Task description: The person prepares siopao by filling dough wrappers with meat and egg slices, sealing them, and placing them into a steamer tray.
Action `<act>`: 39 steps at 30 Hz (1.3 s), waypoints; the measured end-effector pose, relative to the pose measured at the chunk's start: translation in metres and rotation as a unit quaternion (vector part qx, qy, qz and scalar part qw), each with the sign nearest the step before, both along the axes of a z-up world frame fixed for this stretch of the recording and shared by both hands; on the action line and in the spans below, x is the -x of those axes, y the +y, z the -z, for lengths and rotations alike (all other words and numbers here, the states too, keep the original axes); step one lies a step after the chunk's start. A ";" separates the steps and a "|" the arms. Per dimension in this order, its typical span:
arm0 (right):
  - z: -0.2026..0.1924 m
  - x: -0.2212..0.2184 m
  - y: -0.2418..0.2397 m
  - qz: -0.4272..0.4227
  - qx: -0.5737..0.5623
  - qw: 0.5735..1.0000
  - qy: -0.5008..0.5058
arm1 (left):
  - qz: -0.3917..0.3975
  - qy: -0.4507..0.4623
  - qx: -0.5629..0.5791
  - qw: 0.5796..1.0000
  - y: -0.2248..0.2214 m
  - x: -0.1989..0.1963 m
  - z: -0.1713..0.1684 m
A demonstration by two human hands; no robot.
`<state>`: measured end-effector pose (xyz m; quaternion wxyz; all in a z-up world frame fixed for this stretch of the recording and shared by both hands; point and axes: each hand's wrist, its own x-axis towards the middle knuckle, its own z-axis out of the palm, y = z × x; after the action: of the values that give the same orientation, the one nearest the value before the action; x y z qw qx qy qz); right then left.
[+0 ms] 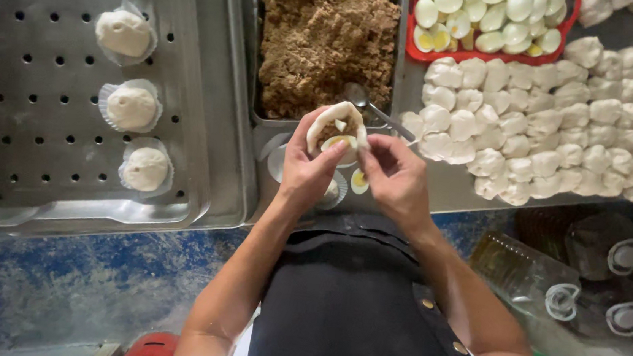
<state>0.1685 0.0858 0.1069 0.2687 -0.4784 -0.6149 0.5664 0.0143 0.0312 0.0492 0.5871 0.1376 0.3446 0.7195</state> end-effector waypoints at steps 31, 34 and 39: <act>-0.035 -0.028 0.036 -0.180 -0.185 0.963 -0.071 | 0.204 0.211 0.056 0.954 0.008 0.002 -0.046; -0.038 -0.025 0.038 -0.250 -0.349 0.902 -0.045 | 0.243 0.266 0.115 0.926 0.010 0.004 -0.058; -0.035 -0.024 0.038 -0.281 -0.277 0.917 -0.067 | 0.231 0.463 0.076 0.852 0.008 0.006 -0.067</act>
<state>0.1924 0.1243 0.1422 0.1788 -0.2293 -0.8725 0.3926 0.0084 0.0396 0.1163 0.5172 0.4850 0.5889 0.3878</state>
